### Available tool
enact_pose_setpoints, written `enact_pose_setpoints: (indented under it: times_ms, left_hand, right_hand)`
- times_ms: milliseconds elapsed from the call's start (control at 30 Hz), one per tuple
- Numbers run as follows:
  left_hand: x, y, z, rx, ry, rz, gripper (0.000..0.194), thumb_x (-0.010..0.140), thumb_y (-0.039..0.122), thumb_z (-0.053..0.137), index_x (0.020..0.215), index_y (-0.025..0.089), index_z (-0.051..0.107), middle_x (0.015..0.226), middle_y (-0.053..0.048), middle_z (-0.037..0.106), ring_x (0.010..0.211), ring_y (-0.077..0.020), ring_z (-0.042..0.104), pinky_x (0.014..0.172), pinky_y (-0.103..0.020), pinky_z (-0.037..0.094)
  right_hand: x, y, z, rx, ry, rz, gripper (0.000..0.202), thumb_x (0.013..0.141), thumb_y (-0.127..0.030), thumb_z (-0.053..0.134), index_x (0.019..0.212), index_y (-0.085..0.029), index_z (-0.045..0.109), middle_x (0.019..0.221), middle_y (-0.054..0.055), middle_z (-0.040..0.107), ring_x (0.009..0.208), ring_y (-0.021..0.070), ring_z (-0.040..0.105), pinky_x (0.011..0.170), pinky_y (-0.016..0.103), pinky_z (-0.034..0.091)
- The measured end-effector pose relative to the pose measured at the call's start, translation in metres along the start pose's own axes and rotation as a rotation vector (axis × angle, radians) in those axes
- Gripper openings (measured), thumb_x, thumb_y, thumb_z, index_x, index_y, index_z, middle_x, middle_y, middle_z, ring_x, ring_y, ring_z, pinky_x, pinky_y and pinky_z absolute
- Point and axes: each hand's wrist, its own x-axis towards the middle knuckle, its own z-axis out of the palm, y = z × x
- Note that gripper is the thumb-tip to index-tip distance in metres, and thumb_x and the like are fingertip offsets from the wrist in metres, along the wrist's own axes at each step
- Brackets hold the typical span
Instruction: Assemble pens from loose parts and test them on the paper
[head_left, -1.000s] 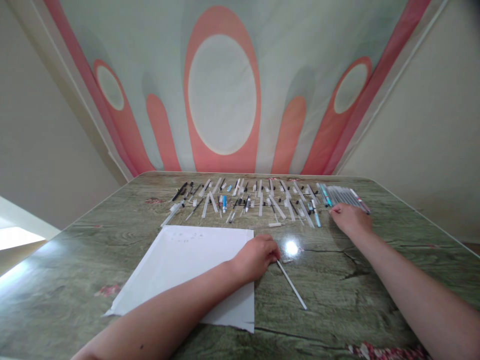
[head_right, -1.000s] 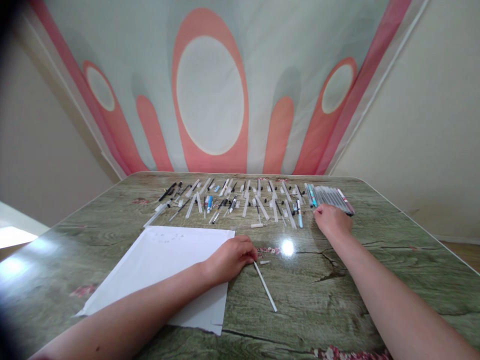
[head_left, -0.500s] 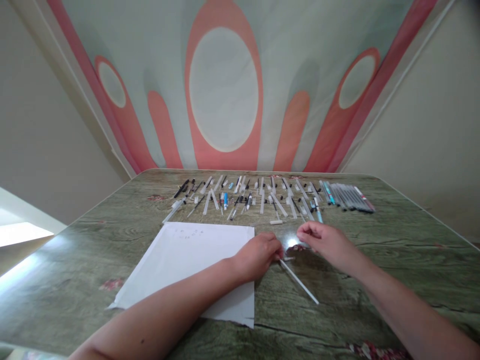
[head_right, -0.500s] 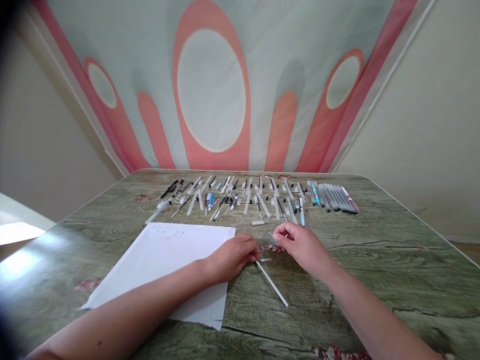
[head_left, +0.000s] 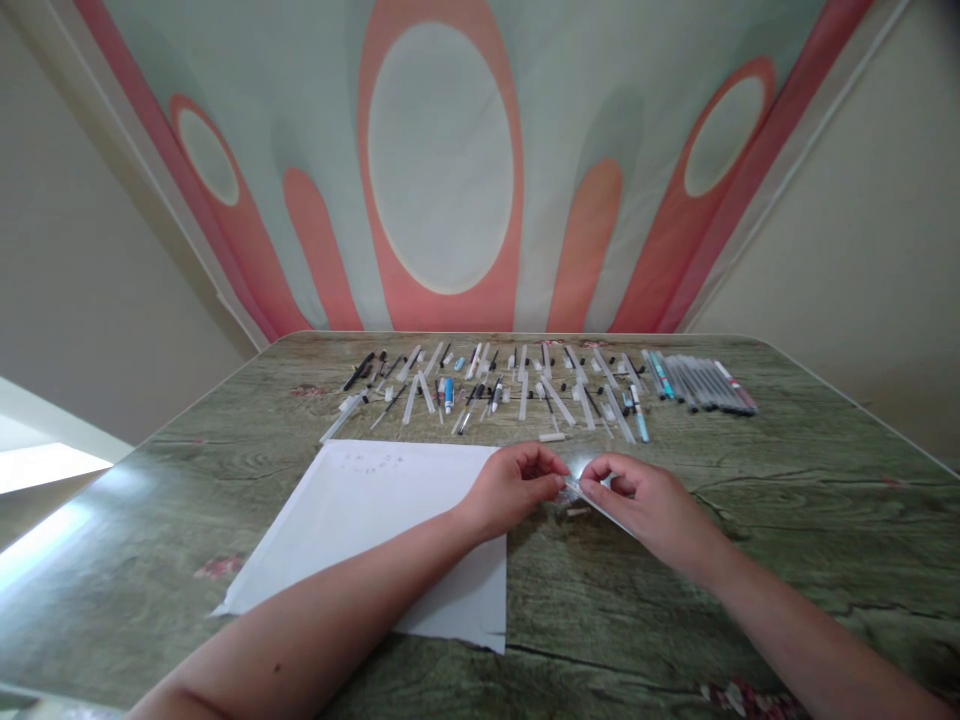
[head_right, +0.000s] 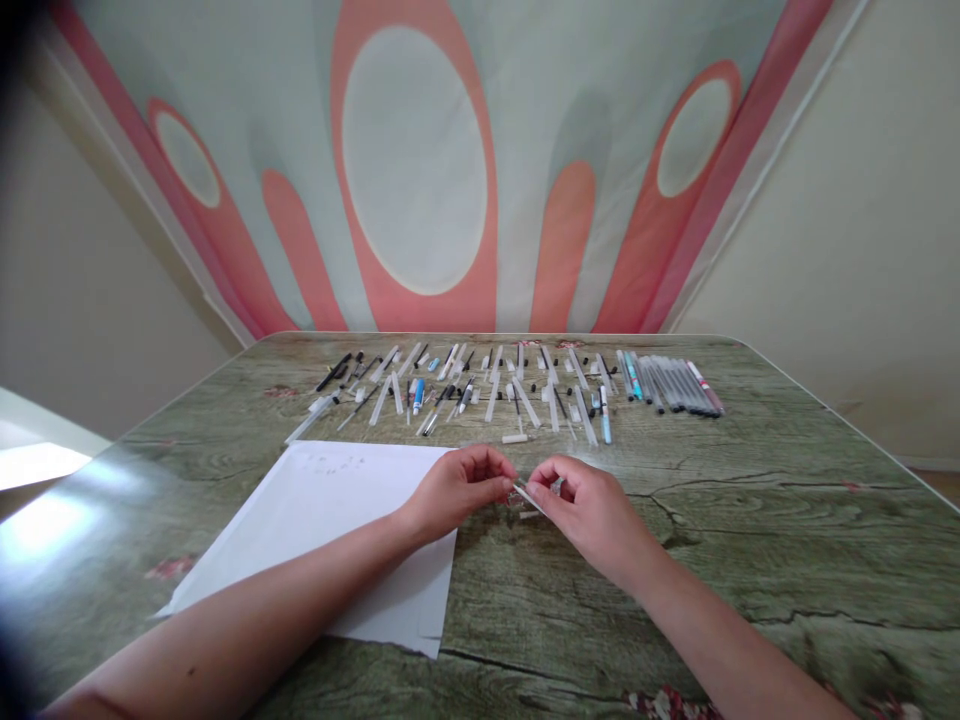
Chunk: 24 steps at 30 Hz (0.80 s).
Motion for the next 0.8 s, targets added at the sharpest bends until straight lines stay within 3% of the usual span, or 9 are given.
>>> enact_pose_setpoints:
  times_ms: [200,433,600,700,800]
  left_hand:
    - [-0.002,0.000,0.004,-0.083,-0.031,-0.044,0.025,0.072,0.027,0.070,0.091,0.011,0.065,0.073,-0.003,0.064,0.064,-0.0099,0.057,0.063,-0.022,0.044]
    - [-0.002,0.000,0.006,-0.158,-0.027,-0.030,0.026,0.070,0.028,0.073,0.086,0.010,0.063,0.071,-0.003,0.064,0.063,-0.0104,0.059,0.064,-0.024,0.046]
    - [0.000,0.000,0.001,-0.139,0.023,-0.020,0.024,0.072,0.028,0.072,0.086,0.011,0.062,0.073,-0.003,0.063,0.064,-0.0110,0.060,0.066,-0.025,0.047]
    - [0.002,0.002,-0.004,-0.228,0.050,-0.040,0.028,0.069,0.029,0.074,0.086,0.011,0.061,0.071,-0.002,0.062,0.062,-0.0108,0.060,0.066,-0.026,0.048]
    - [0.004,0.004,-0.009,-0.411,0.068,-0.101,0.032,0.068,0.030,0.076,0.088,0.011,0.059,0.075,-0.003,0.063,0.066,-0.0120,0.062,0.068,-0.028,0.050]
  right_hand:
    - [-0.001,-0.002,0.003,0.178,-0.102,0.047,0.024,0.086,-0.042,0.051,0.088,-0.019,0.058,0.076,0.001,0.068,0.073,0.0163,0.062,0.067,0.026,0.043]
    - [0.001,-0.004,0.005,0.279,-0.152,0.145,0.034,0.084,-0.051,0.051,0.090,-0.018,0.056,0.067,-0.001,0.065,0.049,0.0096,0.049,0.045,0.021,0.031]
    - [0.001,-0.002,0.002,0.303,-0.221,0.158,0.039,0.082,-0.052,0.054,0.102,-0.017,0.055,0.075,0.003,0.069,0.049,0.0094,0.050,0.043,0.020,0.029]
    - [-0.001,-0.003,-0.003,0.265,-0.262,0.149,0.034,0.082,-0.049,0.055,0.093,-0.017,0.059,0.071,0.002,0.067,0.052,0.0099,0.052,0.044,0.020,0.028]
    - [-0.001,-0.005,-0.006,0.235,-0.217,0.130,0.033,0.082,-0.049,0.054,0.087,-0.018,0.061,0.070,0.001,0.066,0.055,0.0109,0.053,0.045,0.021,0.030]
